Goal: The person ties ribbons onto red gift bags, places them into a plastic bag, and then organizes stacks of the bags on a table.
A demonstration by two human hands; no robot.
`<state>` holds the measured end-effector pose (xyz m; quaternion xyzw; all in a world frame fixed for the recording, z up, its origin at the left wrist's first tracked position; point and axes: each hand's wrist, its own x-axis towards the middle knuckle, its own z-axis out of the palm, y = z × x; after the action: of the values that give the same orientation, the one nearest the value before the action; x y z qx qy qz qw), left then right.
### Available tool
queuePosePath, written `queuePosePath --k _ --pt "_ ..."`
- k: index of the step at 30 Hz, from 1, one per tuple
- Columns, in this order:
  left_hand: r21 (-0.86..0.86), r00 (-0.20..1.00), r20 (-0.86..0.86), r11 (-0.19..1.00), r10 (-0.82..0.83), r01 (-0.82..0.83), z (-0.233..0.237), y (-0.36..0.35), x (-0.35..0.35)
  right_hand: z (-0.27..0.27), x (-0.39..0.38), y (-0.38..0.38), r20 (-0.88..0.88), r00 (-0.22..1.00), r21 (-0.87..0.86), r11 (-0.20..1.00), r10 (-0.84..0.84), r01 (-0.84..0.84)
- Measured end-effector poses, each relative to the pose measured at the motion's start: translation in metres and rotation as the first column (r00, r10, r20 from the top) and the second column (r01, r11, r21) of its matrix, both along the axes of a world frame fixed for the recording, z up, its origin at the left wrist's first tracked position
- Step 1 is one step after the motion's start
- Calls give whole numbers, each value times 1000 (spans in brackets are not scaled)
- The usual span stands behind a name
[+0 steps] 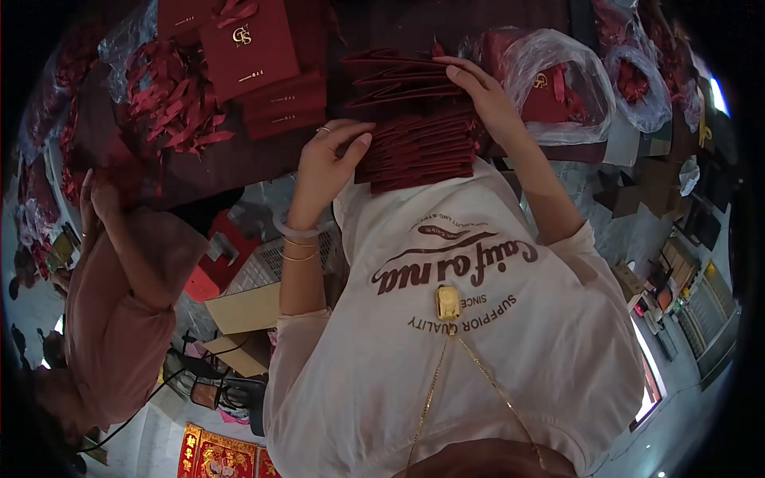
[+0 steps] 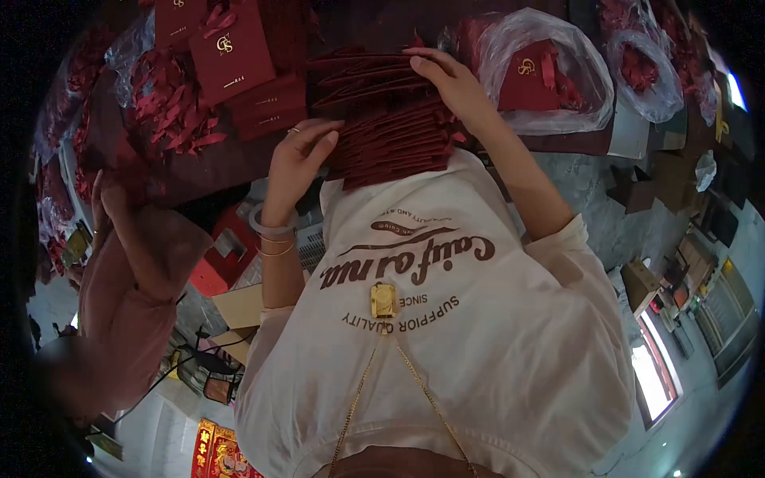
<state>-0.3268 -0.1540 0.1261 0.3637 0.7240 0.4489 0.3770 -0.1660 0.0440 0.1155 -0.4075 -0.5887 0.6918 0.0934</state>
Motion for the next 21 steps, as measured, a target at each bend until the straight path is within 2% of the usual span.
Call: queuePosePath --k 1,2,4,5,6,7,8,9,10,11,12,14,15,17,18,21 --pt "-11 999 6 999 -44 44 1 0 -1 -4 0 0 39 999 165 986 -10 3" --pt "-21 996 11 996 -88 88 1 0 -3 -8 1 0 35 999 165 986 -12 6" --pt "-1 991 -29 991 -133 133 0 3 -12 -10 -1 1 26 997 443 893 77 -80" --pt "17 983 -62 984 -175 177 0 5 -15 -9 -1 0 23 997 443 893 75 -78" --pt "16 982 -64 984 -177 178 0 5 -16 -2 -2 -2 -38 998 244 969 49 -38" --pt "-7 973 -155 985 -174 175 -1 6 -17 2 -4 -3 -94 996 36 999 10 -7" --pt "-29 954 -245 985 -172 170 -2 7 -18 1 -4 -1 -98 995 40 999 7 -3" --pt "-26 953 -249 984 -175 174 -4 8 -16 -3 -3 1 -85 993 175 982 85 -69" --pt "84 926 -363 986 -102 142 -6 9 -12 -5 -3 3 -62 985 306 943 159 -133" --pt "198 887 -462 973 -15 120 -9 9 -9 -6 -3 5 -64 986 311 942 155 -128" --pt "200 886 -464 972 -18 124 -12 7 -8 -7 -3 6 -62 984 293 946 166 -141" --pt "244 836 -531 970 137 -4 -18 2 -7 -8 -3 8 -64 982 277 948 180 -156" --pt "248 832 -537 969 141 -4 -21 1 -6 -7 -3 9 -59 978 284 943 198 -174" --pt "292 897 -403 954 181 -62 -25 0 0 -7 -1 8 -65 973 288 937 223 -196" --pt "291 922 -360 956 142 -34 -27 -2 2 -6 -1 7 -35 971 324 922 237 -213" --pt "303 951 -253 948 179 -98 -31 0 5 -2 -2 8 35 968 484 844 247 -233"
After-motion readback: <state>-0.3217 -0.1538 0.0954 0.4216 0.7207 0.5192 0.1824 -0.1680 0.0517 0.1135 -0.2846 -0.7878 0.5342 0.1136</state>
